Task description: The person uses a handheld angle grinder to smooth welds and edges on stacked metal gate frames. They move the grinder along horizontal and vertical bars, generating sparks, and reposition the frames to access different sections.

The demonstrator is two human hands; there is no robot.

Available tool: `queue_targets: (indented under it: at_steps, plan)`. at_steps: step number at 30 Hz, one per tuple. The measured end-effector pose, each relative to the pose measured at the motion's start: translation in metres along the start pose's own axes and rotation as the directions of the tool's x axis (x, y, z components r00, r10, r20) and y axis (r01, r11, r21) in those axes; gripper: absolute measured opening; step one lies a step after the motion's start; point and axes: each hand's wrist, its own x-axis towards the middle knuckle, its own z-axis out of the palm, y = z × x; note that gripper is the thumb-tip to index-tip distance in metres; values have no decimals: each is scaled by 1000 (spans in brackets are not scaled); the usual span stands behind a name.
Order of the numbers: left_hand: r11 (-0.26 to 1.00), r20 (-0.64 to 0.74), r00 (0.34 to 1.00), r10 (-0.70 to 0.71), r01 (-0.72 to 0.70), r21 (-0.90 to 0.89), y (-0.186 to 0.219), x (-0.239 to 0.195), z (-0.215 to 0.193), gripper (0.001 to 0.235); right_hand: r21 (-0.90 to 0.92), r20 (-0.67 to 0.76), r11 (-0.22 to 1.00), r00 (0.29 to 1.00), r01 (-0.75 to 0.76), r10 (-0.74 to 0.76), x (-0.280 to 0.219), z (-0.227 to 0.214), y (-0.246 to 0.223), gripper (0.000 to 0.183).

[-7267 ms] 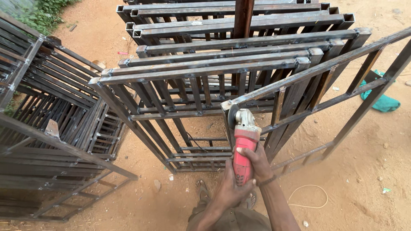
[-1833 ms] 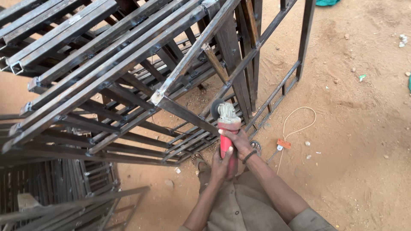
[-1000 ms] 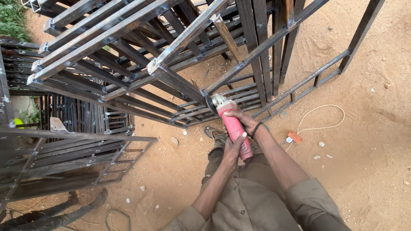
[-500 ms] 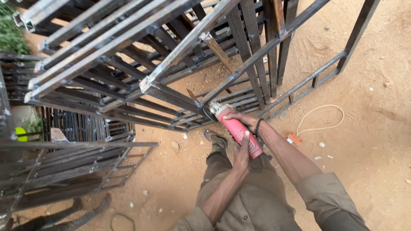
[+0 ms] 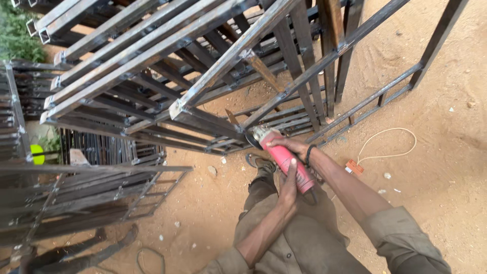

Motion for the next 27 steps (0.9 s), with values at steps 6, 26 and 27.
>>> queue_targets:
  at_steps: [6,26,27]
  plan:
    - [975,145,971,-188,167,148,28,18,-41,48,307,-361,923,926,233,-114,-17,10,28,55]
    - [493,297,950,93,-303,816,105,84,-61,59,320,-573,538,612,780,-546,9,42,12,37]
    - [481,314,944,97,-321,816,106,81,-63,58,320,-587,534,606,783,-537,9,45,14,37]
